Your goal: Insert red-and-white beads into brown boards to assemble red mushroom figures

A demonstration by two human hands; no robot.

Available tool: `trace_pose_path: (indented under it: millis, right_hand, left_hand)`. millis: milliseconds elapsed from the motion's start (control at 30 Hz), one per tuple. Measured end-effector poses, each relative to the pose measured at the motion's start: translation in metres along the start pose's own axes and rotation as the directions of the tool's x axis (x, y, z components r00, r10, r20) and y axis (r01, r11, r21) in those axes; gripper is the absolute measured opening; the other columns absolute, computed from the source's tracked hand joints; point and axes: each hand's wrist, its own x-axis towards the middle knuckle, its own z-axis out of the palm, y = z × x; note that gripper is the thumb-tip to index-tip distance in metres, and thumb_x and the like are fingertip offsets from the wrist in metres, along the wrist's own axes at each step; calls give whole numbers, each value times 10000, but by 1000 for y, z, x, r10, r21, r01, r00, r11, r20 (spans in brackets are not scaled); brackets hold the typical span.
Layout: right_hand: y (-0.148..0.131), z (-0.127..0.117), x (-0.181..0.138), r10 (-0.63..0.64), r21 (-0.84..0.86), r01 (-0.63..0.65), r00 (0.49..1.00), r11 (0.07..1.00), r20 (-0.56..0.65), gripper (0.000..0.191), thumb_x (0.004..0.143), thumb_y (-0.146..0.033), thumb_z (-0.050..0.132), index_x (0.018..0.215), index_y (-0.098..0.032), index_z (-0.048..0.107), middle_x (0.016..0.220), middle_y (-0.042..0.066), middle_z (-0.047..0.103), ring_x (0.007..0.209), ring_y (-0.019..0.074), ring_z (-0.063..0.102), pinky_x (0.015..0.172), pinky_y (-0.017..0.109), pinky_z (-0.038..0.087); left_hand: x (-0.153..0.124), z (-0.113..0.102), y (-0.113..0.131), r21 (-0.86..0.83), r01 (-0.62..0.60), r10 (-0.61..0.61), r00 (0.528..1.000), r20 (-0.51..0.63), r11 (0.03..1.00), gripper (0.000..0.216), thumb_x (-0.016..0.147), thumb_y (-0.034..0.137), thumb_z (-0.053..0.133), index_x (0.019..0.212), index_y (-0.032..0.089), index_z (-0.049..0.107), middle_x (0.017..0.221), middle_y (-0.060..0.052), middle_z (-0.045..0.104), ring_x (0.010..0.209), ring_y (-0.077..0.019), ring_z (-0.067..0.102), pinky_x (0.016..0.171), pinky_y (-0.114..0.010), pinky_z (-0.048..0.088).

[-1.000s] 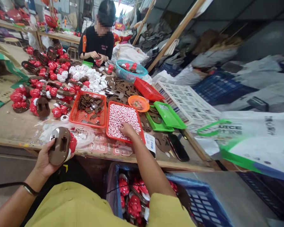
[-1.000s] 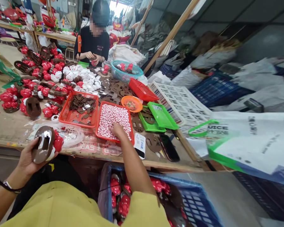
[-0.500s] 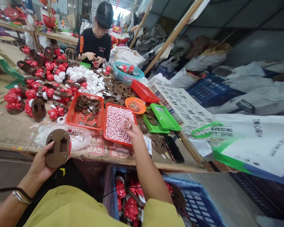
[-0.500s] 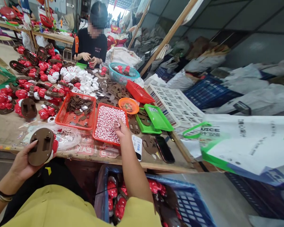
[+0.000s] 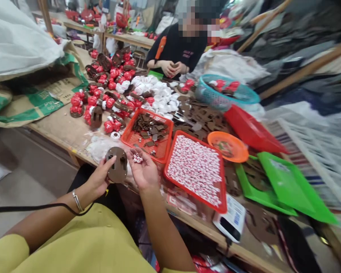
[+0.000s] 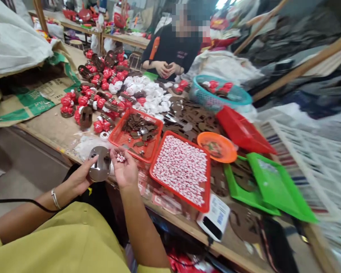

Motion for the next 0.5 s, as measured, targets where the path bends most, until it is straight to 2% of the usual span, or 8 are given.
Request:
trace_pose_path:
  millis: [167, 333, 500]
  right_hand:
    - [28, 28, -12, -139, -194, 143, 990, 971, 30, 164, 819, -373, 645, 866, -231, 710, 1013, 34, 690, 1073, 205, 610, 1035, 411, 478]
    - [35, 36, -20, -161, -320, 173, 985, 931, 65, 250, 842, -436, 598, 956, -232, 689, 1032, 41, 690, 987, 208, 627, 911, 366, 517]
    - [35, 37, -24, -213, -336, 227, 974, 914, 80, 232, 857, -432, 574, 929, -238, 680, 1037, 37, 685, 1052, 202, 611, 1031, 379, 452]
  left_hand:
    - [1, -10, 2, -54, -29, 29, 999, -14, 998, 537, 727, 372, 803, 1204, 230, 602, 1035, -47, 708, 757, -153, 677, 669, -254, 551]
    - [3, -11, 1, -85, 17, -17, 1000, -3, 996, 600, 715, 388, 811, 1246, 228, 582, 1071, -62, 704, 799, -169, 685, 711, -287, 554]
    - [2, -8, 3, -127, 6, -4, 1000, 18, 992, 542, 762, 346, 776, 1253, 218, 584, 1058, -66, 706, 825, -169, 680, 746, -289, 553]
